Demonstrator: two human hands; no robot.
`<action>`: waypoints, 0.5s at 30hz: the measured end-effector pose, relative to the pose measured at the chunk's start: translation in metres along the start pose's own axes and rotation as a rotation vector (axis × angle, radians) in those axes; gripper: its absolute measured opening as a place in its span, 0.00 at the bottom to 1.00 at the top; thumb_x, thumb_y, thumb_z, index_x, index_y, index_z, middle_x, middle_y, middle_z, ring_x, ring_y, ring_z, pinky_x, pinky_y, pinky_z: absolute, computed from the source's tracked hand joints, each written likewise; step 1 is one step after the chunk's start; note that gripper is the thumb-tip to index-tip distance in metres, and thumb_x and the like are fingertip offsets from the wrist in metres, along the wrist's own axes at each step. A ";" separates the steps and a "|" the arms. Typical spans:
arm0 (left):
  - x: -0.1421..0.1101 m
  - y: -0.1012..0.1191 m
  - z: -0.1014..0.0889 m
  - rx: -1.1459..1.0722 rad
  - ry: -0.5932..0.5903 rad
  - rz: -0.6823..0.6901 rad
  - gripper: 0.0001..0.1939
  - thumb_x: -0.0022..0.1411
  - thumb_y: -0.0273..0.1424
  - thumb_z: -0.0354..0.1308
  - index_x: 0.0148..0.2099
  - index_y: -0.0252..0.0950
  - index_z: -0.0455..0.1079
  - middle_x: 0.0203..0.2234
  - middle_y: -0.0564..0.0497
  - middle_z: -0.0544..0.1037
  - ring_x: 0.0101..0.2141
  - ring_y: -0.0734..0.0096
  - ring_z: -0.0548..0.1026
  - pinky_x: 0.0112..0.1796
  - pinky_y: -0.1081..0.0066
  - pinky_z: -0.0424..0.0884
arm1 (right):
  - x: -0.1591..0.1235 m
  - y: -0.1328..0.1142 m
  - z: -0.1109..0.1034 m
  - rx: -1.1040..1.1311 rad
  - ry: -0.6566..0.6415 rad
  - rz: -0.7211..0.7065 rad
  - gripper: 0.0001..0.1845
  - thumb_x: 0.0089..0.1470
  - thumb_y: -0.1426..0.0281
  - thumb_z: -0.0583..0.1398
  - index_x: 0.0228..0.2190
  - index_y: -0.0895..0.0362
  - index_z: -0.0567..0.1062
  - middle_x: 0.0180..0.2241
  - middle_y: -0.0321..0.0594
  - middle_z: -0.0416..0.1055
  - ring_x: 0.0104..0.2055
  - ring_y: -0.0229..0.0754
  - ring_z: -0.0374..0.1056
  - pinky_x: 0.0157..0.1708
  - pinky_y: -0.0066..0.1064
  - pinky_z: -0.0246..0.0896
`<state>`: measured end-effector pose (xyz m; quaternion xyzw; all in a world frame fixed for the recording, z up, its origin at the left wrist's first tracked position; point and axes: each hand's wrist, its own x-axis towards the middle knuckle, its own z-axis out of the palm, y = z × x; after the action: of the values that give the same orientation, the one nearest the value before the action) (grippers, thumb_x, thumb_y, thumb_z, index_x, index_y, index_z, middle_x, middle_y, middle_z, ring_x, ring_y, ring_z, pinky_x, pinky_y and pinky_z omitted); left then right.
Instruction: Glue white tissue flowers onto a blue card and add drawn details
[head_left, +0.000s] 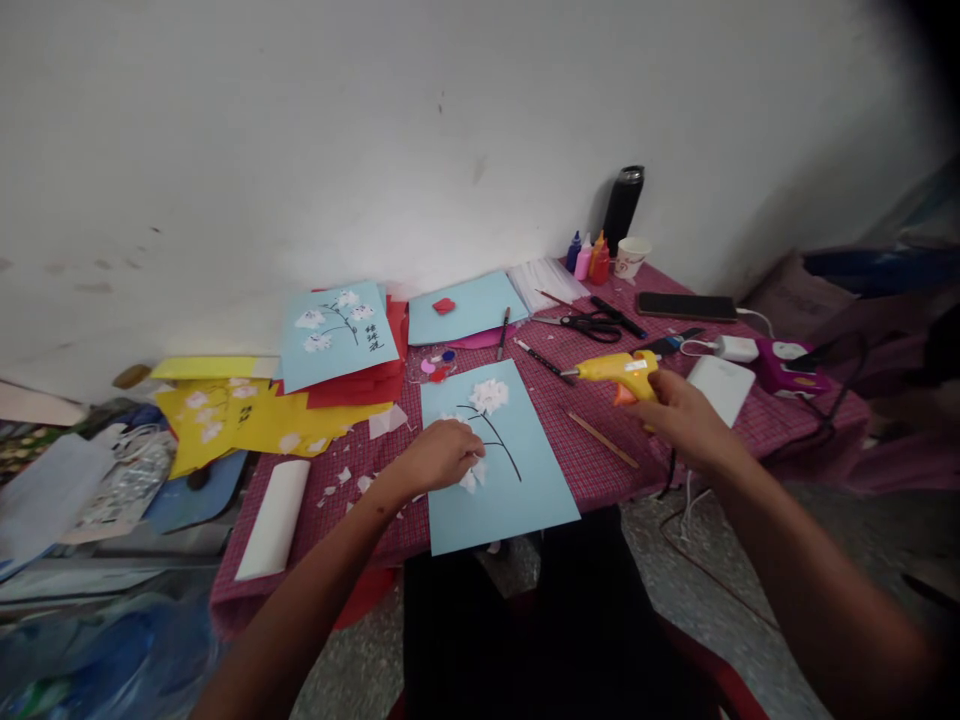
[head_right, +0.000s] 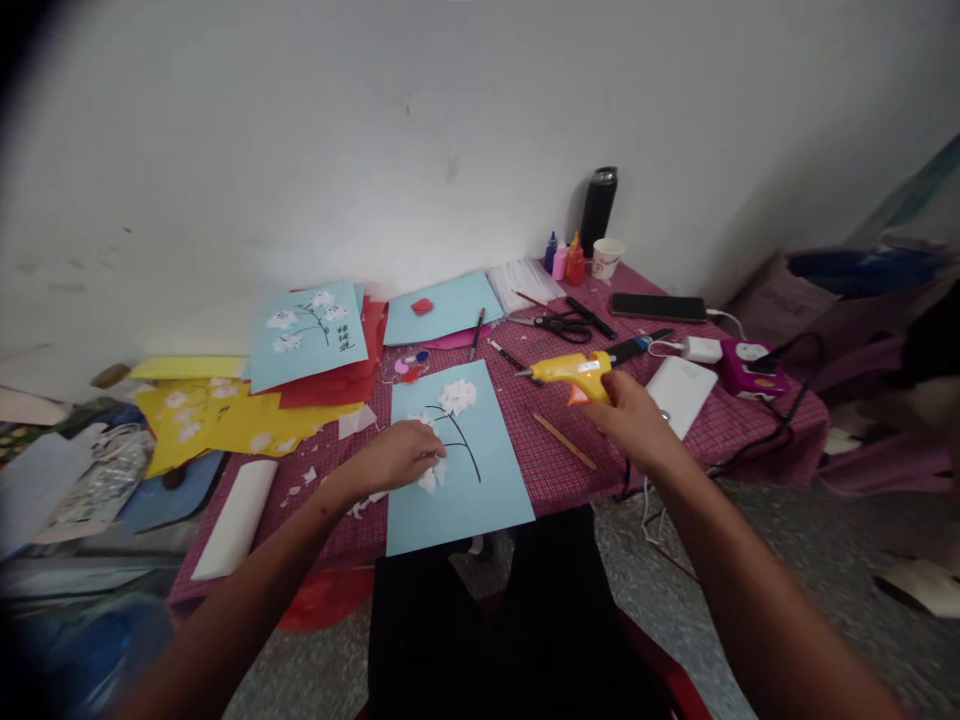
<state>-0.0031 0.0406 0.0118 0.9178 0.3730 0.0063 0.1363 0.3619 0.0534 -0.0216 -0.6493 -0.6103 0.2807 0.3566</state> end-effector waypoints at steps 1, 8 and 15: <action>0.000 -0.001 0.001 -0.017 0.005 -0.002 0.10 0.64 0.27 0.54 0.39 0.39 0.78 0.33 0.50 0.81 0.38 0.63 0.77 0.44 0.64 0.68 | -0.011 -0.002 0.001 0.099 -0.061 0.011 0.14 0.52 0.59 0.60 0.38 0.56 0.72 0.30 0.39 0.73 0.27 0.42 0.68 0.24 0.30 0.62; 0.004 0.001 0.002 -0.039 -0.030 0.007 0.11 0.63 0.25 0.53 0.39 0.39 0.77 0.34 0.51 0.81 0.37 0.65 0.77 0.42 0.67 0.68 | -0.064 -0.019 0.030 -0.011 -0.128 0.048 0.22 0.48 0.48 0.64 0.31 0.54 0.71 0.24 0.35 0.67 0.24 0.40 0.62 0.21 0.30 0.53; 0.001 -0.001 0.002 -0.036 -0.069 0.071 0.14 0.60 0.23 0.54 0.44 0.41 0.78 0.36 0.50 0.81 0.40 0.64 0.77 0.45 0.66 0.68 | -0.077 -0.026 0.052 -0.200 -0.108 0.002 0.21 0.50 0.48 0.62 0.29 0.54 0.70 0.24 0.36 0.71 0.25 0.42 0.66 0.23 0.30 0.52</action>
<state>-0.0028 0.0416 0.0095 0.9276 0.3348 -0.0139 0.1652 0.2973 -0.0172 -0.0363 -0.6662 -0.6528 0.2533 0.2565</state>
